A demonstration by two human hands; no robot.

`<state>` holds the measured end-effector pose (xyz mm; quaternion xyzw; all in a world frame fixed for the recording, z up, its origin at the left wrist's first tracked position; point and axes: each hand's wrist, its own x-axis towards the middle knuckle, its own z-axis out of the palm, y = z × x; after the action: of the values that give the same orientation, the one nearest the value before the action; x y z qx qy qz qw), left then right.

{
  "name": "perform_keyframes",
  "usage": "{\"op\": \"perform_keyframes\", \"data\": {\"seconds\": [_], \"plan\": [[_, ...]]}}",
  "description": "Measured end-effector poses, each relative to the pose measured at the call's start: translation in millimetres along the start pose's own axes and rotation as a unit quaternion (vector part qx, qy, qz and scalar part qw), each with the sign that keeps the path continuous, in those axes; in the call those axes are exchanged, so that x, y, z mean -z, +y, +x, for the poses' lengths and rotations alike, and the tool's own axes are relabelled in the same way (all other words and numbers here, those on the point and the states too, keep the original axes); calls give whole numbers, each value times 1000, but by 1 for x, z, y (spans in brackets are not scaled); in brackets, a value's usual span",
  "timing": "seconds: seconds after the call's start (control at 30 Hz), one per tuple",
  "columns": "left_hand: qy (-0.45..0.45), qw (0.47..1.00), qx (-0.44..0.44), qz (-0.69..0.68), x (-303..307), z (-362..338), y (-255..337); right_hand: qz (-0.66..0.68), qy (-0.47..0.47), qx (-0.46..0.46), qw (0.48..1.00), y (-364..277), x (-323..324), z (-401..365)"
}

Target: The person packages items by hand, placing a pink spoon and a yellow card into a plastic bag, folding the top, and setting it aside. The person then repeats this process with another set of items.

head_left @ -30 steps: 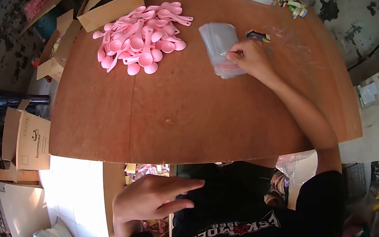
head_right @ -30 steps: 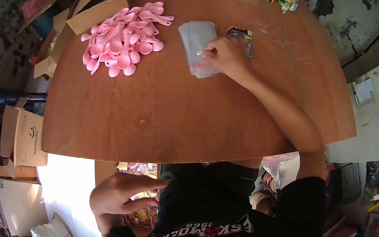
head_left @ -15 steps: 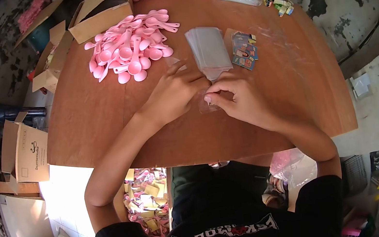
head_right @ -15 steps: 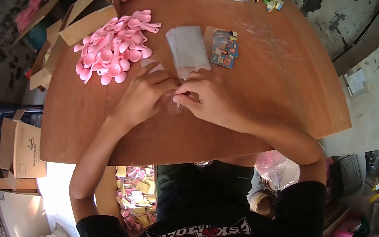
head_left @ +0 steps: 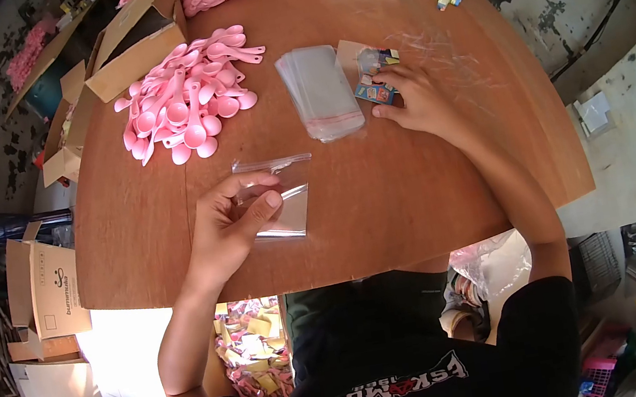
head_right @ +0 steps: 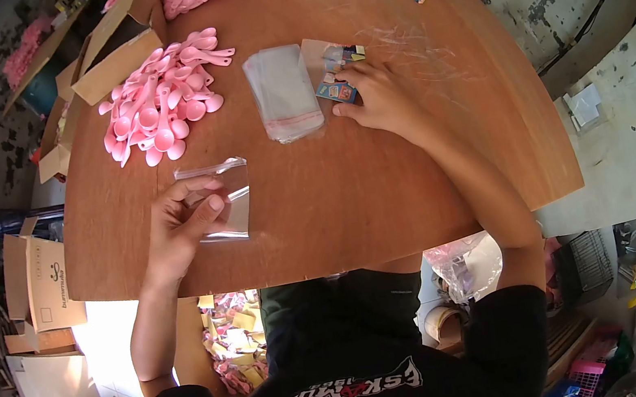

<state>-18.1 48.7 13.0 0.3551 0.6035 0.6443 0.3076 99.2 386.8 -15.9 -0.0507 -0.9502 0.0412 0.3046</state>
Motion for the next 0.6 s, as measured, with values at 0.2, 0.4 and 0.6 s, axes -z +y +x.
{"op": "perform_keyframes", "data": {"seconds": [0.2, 0.4, 0.6], "plan": [[57, 996, 44, -59, -12, -9, 3, 65, -142, -44, 987, 8, 10, 8], [90, 990, 29, -109, -19, -4, 1, -151, 37, -4, 988, -40, 80, 15], [62, 993, 54, -90, -26, 5, 6, 347, 137, -144, 917, -96, 111, 7]]}}
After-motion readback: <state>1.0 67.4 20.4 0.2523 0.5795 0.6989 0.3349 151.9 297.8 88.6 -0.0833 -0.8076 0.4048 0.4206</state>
